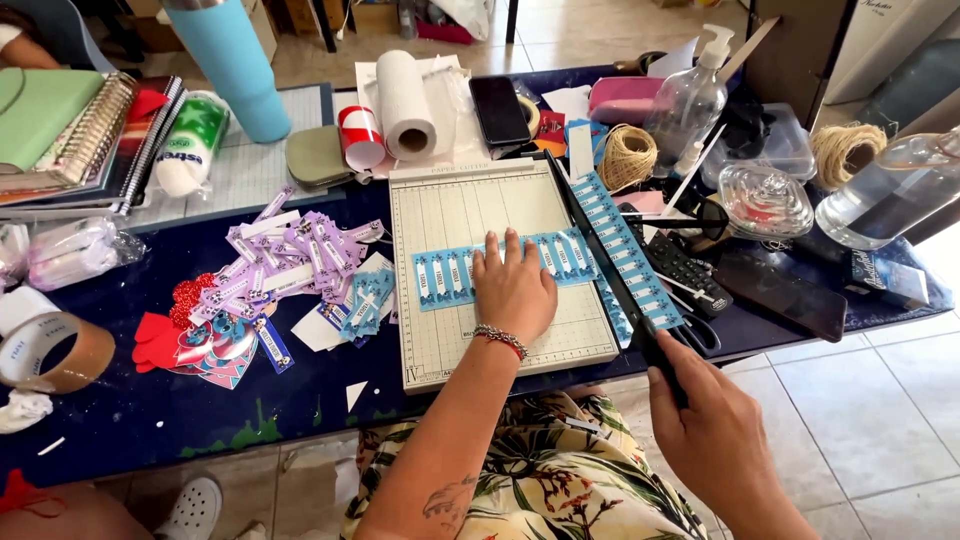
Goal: Cutting printed labels into individual strips using a manual sliding paper trimmer.
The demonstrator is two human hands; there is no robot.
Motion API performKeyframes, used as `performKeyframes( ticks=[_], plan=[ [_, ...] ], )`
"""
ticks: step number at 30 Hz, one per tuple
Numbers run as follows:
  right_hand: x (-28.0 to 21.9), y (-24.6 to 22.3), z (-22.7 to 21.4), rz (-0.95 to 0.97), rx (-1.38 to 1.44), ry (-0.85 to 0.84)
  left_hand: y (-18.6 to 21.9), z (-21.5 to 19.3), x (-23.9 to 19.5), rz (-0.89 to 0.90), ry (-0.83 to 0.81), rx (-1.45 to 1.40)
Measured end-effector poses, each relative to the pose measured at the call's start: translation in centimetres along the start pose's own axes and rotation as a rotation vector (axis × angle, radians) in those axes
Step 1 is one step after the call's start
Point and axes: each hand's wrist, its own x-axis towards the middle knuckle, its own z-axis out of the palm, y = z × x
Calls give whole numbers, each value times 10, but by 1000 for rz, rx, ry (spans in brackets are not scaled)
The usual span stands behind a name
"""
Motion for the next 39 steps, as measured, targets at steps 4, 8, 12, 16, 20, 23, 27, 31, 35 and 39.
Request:
performKeyframes(
  ticks=[4,8,12,16,20,23,27,31,35,39],
  plan=[
    [3,-3,-4,-12,-14,36,-1,-2,-3,12,-19,2],
    [9,-7,-9,-84,-21,88,2,-8,-3,2,-55,29],
    [9,-9,-11,-91,-10,82,6,-9,-3,-26,-84,38],
    [6,-5,-6,-89,-6,59,12,-5,2,-9,-73,54],
    [2,0,0,-122,35,83,14,-2,6,1,-59,30],
    [-3,6,7,-95,22,67,14,-1,7,13,-47,17],
    [-5,9,11,-74,15,65,14,1,10,23,-46,-2],
    [-6,9,12,-80,14,65,14,2,10,11,-40,2],
    [-8,12,16,-84,-3,79,14,2,9,12,-29,12],
    [-10,12,17,-9,-6,14,15,0,10,-8,-54,-2]
  ],
)
